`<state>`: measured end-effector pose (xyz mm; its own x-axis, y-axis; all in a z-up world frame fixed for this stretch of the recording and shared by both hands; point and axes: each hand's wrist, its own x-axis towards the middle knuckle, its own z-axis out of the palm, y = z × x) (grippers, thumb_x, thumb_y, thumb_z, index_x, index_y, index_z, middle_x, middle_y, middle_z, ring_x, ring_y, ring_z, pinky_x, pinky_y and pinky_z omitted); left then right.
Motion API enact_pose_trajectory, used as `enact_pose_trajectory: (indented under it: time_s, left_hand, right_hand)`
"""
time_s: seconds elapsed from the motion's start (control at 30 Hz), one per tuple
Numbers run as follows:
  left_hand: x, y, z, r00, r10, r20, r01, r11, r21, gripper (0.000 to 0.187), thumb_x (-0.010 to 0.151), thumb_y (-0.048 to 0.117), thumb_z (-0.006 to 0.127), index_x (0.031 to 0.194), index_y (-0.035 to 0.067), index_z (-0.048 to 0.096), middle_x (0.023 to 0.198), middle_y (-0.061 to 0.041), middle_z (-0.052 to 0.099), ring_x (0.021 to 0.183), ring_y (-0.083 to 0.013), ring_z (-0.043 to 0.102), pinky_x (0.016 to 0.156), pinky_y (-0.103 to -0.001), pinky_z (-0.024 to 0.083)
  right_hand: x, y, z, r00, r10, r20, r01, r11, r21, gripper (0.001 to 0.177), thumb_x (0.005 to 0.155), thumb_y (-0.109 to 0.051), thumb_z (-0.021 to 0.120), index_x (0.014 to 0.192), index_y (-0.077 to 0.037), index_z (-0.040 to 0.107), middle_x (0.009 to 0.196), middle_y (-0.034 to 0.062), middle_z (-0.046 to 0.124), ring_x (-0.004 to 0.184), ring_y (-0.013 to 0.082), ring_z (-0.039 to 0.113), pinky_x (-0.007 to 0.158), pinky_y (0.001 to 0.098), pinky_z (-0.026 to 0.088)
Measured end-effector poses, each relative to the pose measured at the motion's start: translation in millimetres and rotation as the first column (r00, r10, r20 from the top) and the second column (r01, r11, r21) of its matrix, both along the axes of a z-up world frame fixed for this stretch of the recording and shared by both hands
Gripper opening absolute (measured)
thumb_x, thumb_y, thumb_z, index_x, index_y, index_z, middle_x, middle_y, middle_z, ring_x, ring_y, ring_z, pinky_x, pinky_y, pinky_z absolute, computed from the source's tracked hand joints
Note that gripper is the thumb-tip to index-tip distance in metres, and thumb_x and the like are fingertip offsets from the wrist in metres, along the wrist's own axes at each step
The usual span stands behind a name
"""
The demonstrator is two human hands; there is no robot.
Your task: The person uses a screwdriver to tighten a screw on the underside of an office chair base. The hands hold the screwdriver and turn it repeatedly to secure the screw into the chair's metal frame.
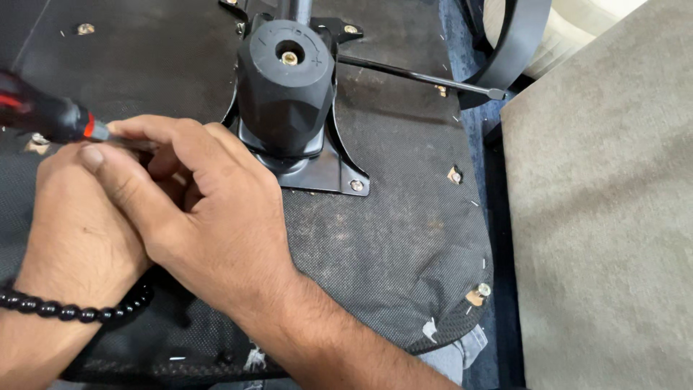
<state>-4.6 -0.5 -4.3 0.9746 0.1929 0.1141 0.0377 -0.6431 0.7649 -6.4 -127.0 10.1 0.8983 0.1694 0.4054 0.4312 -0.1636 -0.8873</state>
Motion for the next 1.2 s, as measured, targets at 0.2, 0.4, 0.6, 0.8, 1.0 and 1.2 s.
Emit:
enact_pose_trajectory:
  time_s: [0.2, 0.4, 0.6, 0.8, 1.0, 1.2]
  left_hand:
    - [9, -7, -6, 0.968, 0.179, -0.175, -0.225, 0.323, -0.919, 0.021, 0.106, 0.017, 0.047, 0.106, 0.004, 0.064, 0.091, -0.005, 0.069, 0.078, -0.0123, 0.069, 0.068, -0.027, 0.062]
    - [6, 0, -14, 0.989, 0.046, -0.141, -0.035, 0.997, 0.074, 0.018, 0.099, 0.006, 0.054, 0.111, -0.003, 0.063, 0.092, -0.011, 0.069, 0.076, -0.0182, 0.068, 0.062, -0.033, 0.058]
    - [2, -3, 0, 0.999, 0.011, -0.045, -0.018, 0.986, -0.163, 0.016, 0.100, 0.005, 0.058, 0.113, -0.004, 0.063, 0.095, -0.010, 0.069, 0.078, -0.0167, 0.071, 0.062, -0.030, 0.061]
    - [3, -23, 21, 0.994, 0.089, -0.062, -0.079, 0.987, 0.139, 0.022, 0.094, 0.018, 0.074, 0.109, 0.002, 0.070, 0.089, -0.009, 0.076, 0.078, -0.0173, 0.074, 0.069, -0.033, 0.058]
    - [10, -31, 30, 0.996, 0.058, -0.062, -0.040, 0.965, 0.258, 0.025, 0.089, 0.016, 0.078, 0.110, 0.004, 0.073, 0.093, -0.011, 0.075, 0.078, -0.0223, 0.075, 0.068, -0.036, 0.059]
    - [10, -27, 24, 0.999, 0.041, -0.031, -0.031, 0.967, 0.253, 0.027, 0.090, 0.018, 0.077, 0.114, 0.005, 0.075, 0.108, -0.011, 0.074, 0.084, -0.0245, 0.074, 0.071, -0.037, 0.059]
  right_hand:
    - [-1, -4, 5, 0.999, 0.024, -0.038, -0.024, 1.000, 0.001, 0.025, 0.107, -0.030, 0.065, 0.124, -0.013, 0.070, 0.096, -0.0012, 0.065, 0.081, 0.0039, 0.063, 0.072, 0.0173, 0.058]
    - [0, -3, -4, 1.000, -0.011, -0.011, 0.011, 0.997, 0.073, 0.022, 0.109, -0.030, 0.065, 0.122, -0.013, 0.070, 0.103, -0.0007, 0.060, 0.086, 0.0030, 0.061, 0.078, 0.0160, 0.062]
    - [4, -4, -3, 0.999, -0.013, -0.036, 0.016, 0.997, 0.070, 0.024, 0.108, -0.031, 0.065, 0.121, -0.011, 0.071, 0.102, 0.0009, 0.062, 0.086, 0.0053, 0.064, 0.078, 0.0171, 0.062]
    - [13, -8, 7, 0.985, -0.064, -0.158, 0.082, 0.991, 0.109, 0.035, 0.106, -0.032, 0.064, 0.123, -0.003, 0.070, 0.097, 0.0068, 0.072, 0.084, 0.0106, 0.072, 0.075, 0.0229, 0.061]
    - [18, -10, 15, 0.959, -0.015, -0.283, 0.088, 0.965, 0.246, 0.037, 0.105, -0.030, 0.062, 0.126, 0.000, 0.067, 0.098, 0.0097, 0.076, 0.087, 0.0124, 0.076, 0.076, 0.0240, 0.065]
    - [17, -11, 17, 0.961, -0.049, -0.272, 0.105, 0.975, 0.196, 0.035, 0.104, -0.024, 0.059, 0.129, 0.000, 0.066, 0.092, 0.0104, 0.076, 0.082, 0.0120, 0.074, 0.072, 0.0243, 0.062]
